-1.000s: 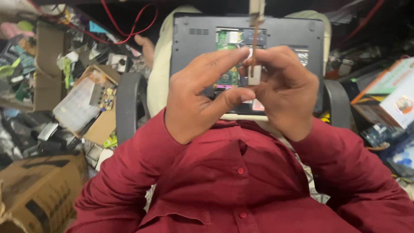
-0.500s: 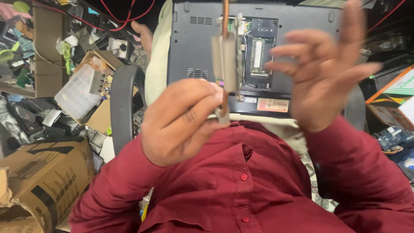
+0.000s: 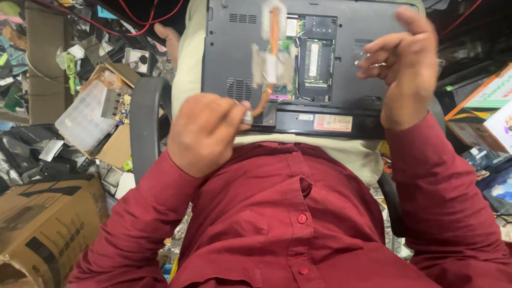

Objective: The person works on a laptop resting on their lap in a cluttered repair workshop. They detach the keyboard from the chassis, set it aside, flip the laptop to access the underside, disconnect ribbon cables and remove screws from the motherboard area, lift out the cooling fan and heatsink assembly, and prepare to apply thermal paste from a syringe to the exposed CPU.

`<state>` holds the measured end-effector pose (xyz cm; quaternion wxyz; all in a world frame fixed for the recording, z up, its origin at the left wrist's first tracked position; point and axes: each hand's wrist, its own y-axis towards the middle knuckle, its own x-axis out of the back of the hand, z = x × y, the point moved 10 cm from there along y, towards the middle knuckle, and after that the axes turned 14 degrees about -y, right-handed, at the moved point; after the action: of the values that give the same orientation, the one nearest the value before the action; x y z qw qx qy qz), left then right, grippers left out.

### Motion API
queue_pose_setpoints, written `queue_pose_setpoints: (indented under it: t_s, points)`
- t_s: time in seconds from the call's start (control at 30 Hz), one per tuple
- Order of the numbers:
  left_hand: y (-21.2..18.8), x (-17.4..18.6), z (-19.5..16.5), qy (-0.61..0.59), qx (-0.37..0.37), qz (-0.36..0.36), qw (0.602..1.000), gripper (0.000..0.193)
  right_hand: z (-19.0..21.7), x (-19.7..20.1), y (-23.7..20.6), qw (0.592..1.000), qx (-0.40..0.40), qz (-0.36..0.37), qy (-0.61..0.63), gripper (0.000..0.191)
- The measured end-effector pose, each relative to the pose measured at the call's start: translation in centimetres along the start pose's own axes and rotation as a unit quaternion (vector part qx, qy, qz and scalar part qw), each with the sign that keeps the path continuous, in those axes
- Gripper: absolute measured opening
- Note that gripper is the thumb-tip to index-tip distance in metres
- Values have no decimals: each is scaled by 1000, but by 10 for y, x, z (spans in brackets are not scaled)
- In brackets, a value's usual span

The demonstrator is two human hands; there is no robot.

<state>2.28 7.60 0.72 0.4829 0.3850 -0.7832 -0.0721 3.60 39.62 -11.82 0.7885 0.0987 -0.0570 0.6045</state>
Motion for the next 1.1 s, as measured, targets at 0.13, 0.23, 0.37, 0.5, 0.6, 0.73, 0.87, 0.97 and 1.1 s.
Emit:
queue_pose_setpoints:
  t_s: [0.13,0.23,0.37,0.5,0.6,0.73,0.87,0.97,1.1]
  points:
    - [-24,34,42,-151,147,-145,967,28,30,-41,8,981,70,54,-175,21]
    - [-43,29,78,-399,203,-227,865,39,60,-79,11,900,182,84,-386,10]
    - [-58,-2,119,-653,232,-293,659,47,71,-124,23,855,207,108,-464,12]
    - [-69,-15,138,-667,274,-307,621,46,78,-152,39,801,245,114,-534,16]
    - [-70,-17,142,-664,287,-303,621,45,77,-163,48,784,252,127,-554,19]
    - [-69,-14,141,-653,297,-279,638,44,74,-174,52,772,245,129,-572,20]
    - [-66,-16,136,-655,302,-254,645,45,72,-178,52,770,236,121,-580,17]
    - [-64,-16,134,-650,301,-243,654,45,67,-178,55,780,220,124,-572,16]
    - [-63,-16,135,-653,306,-244,649,45,63,-177,59,793,197,127,-563,16]
